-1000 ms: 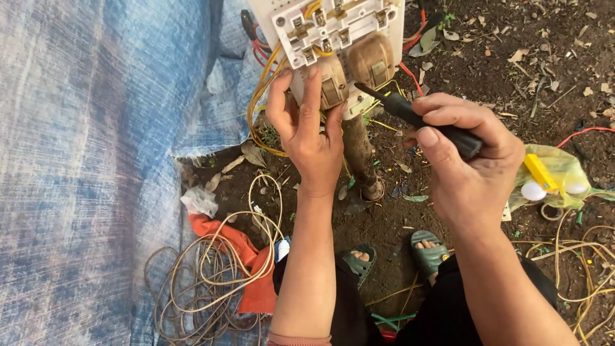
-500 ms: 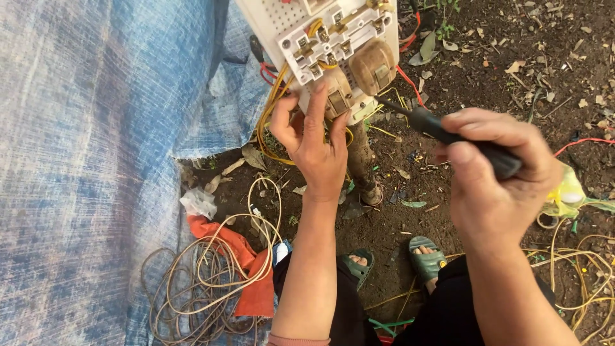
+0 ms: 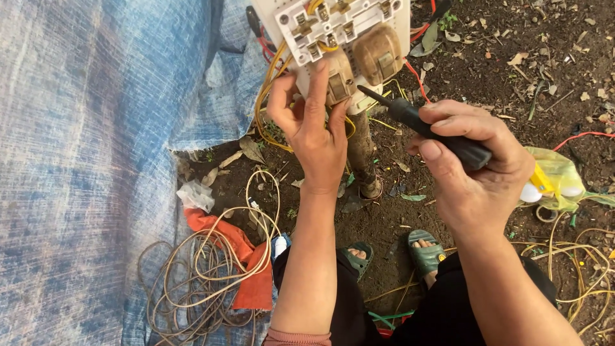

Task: Using a screwdriver to secure or adjust wires within an outdoor electrical panel mounted on a post.

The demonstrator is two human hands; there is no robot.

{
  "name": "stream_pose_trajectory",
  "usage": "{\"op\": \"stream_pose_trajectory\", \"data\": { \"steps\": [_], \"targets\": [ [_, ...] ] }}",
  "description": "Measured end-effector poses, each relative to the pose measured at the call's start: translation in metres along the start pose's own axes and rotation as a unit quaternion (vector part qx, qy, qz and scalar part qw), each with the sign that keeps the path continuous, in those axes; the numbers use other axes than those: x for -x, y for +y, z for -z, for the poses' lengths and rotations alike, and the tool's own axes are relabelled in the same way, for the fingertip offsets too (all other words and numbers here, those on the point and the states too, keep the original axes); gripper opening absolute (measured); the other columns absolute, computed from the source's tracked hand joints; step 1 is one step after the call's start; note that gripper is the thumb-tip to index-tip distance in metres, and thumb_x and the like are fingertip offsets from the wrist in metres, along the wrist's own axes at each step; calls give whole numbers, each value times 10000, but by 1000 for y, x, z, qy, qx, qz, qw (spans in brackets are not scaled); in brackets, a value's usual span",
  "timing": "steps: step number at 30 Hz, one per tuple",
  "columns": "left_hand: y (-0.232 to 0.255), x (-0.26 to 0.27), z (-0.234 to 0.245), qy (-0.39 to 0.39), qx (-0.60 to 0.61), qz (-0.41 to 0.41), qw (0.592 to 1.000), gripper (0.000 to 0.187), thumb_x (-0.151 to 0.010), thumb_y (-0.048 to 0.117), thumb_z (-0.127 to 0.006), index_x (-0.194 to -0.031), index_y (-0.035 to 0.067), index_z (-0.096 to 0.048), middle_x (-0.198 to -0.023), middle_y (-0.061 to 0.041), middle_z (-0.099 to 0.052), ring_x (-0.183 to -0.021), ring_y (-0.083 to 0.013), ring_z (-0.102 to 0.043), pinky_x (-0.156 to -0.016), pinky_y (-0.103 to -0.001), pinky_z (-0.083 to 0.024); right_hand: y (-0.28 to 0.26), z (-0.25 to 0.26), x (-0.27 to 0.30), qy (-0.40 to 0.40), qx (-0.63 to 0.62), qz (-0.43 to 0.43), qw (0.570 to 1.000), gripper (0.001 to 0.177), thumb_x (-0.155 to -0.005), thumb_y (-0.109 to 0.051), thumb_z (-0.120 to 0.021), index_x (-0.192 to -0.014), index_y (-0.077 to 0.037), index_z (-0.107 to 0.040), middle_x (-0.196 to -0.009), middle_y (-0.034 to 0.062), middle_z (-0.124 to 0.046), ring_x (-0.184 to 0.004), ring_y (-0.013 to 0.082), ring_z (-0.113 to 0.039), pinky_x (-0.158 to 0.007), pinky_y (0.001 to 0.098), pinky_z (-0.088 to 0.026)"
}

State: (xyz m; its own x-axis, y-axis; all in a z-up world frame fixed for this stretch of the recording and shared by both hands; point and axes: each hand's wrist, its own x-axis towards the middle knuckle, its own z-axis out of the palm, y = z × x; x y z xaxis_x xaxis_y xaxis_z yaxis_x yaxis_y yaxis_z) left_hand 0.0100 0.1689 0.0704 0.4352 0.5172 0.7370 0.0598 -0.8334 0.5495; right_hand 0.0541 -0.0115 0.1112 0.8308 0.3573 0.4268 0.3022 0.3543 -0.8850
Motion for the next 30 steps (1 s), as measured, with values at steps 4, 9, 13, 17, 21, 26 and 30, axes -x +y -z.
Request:
{"op": "stream_pose_trajectory", "data": {
  "steps": [4,9,13,17,21,26,30],
  "targets": [
    [1,0,-1,-1,7,10,1000,668,-937,-24,-825,-1464,280,-549,-1465,-50,-352,-1313,-220,-463,-1047,-333,-510,2,0,2,2,1,8,1000,213,-964,43,-692,-1123,-20,-566,-1303,191,-632,-1008,211,-666,-840,279,-643],
    [4,0,0,-9,13,21,1000,716,-935,-82,-817,-1474,297,-537,-1484,-42,-335,-1330,-219,-484,-1067,-337,-500,4,-3,3,7,-10,3,1000,214,-980,49,-676,-1136,-34,-556,-1327,192,-632,-979,201,-676,-831,269,-632],
    [4,1,-1,-8,-1,21,1000,678,-949,-26,-835,-1472,292,-542,-1485,-46,-344,-1352,-229,-468,-1072,-348,-519,8,-5,2,8,7,12,1000,218,-1005,50,-680,-1150,-37,-543,-1321,190,-633,-968,192,-673,-825,263,-631],
    [4,0,-2,0,3,21,1000,654,-949,-28,-831,-1457,282,-558,-1482,-43,-346,-1390,-233,-446,-1073,-336,-546,11,-4,1,4,-3,17,1000,207,-1019,-22,-696,-1156,-39,-541,-1331,192,-627,-1029,208,-679,-860,273,-651],
    [2,1,-5,6,20,20,1000,699,-948,-40,-839,-1477,301,-536,-1507,-40,-374,-1404,-230,-473,-1140,-343,-546,13,-1,2,-12,8,28,1000,185,-1044,-23,-675,-1161,-33,-532,-1350,208,-620,-995,221,-685,-858,287,-652],
    [2,2,-7,19,26,15,999,703,-954,-24,-834,-1487,315,-524,-1502,-35,-383,-1399,-232,-467,-1188,-353,-493,12,1,2,-25,27,41,998,205,-1038,6,-681,-1171,-22,-527,-1344,217,-619,-1003,222,-680,-874,287,-650],
    [4,1,-7,18,34,17,999,743,-900,-29,-880,-1479,274,-527,-1526,-48,-351,-1384,-238,-496,-1150,-356,-529,4,1,1,-63,83,48,993,223,-988,78,-711,-1129,19,-548,-1333,224,-618,-1066,247,-665,-945,316,-627]
  ]
}}
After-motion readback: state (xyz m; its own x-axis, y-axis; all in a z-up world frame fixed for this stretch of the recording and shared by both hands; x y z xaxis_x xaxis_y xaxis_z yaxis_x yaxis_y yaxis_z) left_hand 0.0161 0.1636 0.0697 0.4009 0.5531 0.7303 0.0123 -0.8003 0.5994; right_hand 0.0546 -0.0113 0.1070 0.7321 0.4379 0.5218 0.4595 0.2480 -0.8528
